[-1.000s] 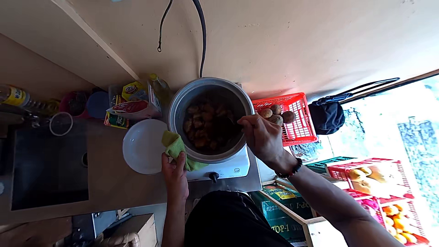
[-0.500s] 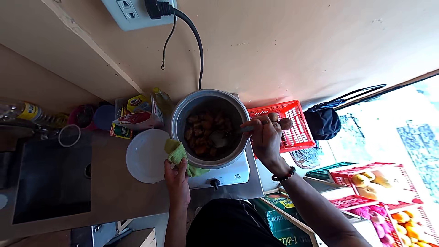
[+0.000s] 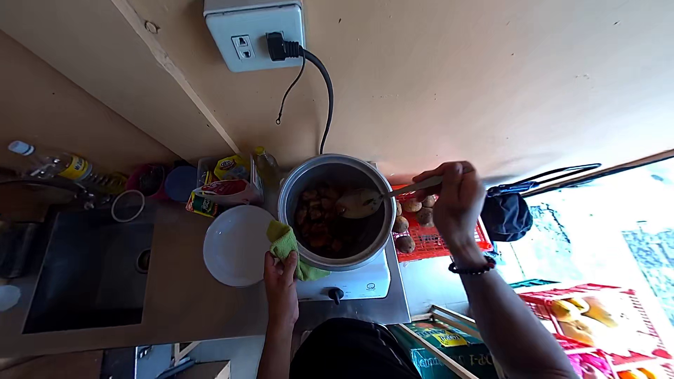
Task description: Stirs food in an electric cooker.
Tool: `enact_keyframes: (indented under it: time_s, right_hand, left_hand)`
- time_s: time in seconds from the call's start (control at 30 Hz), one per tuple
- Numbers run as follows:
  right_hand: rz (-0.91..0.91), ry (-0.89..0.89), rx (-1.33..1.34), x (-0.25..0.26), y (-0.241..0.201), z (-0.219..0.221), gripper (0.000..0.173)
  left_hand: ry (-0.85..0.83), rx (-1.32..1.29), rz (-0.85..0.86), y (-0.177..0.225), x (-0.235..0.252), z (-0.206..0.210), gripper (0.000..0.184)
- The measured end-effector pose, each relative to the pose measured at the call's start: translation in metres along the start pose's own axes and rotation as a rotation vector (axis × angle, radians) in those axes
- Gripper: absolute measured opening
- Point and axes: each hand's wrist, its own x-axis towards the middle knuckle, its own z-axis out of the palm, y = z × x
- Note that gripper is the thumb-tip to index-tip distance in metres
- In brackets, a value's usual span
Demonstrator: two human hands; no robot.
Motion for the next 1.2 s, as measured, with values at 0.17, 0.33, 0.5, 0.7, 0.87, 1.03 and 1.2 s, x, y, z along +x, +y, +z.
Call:
enact_keyframes:
  time_s: [0.17, 0.33, 0.5, 0.7, 0.87, 1.03, 1.2]
  right_hand:
    - [-0.043, 0.057, 0.033, 0.015, -0.007, -0.01, 0.035]
    - [0.035, 0.136, 0.046, -0.007, 0.003, -0.008, 0.036]
    - [0.087, 0.148, 0.08, -0.028, -0.007, -0.011, 0.037]
    - [0.058, 0.141, 0.109, -0.033, -0.029, -0.029, 0.04]
    - [-0.002, 0.026, 0.009, -0.052, -0.03, 0.0, 0.036]
    - [0.072, -0.054, -0.122, -0.062, -0.011, 0.036, 0.038]
    - [-0.046, -0.067, -0.085, -0.056, -0.016, 0.044, 0.035]
  left_hand:
    - [-0.017, -0.078, -0.013, -0.012, 0.008, 0.001, 0.027]
    - [0.055, -0.15, -0.123, -0.002, -0.004, 0.008, 0.019]
    - [0.018, -0.317, -0.228, -0.016, -0.012, 0.005, 0.024]
    - [0.058, -0.456, -0.235, -0.021, -0.027, -0.001, 0.03]
    - [0.077, -0.506, -0.181, -0.033, -0.021, -0.023, 0.032]
    - [-0.01, -0.493, -0.16, -0.034, -0.02, -0.029, 0.034]
    - [-0.039, -0.467, -0.152, -0.033, -0.026, -0.049, 0.032]
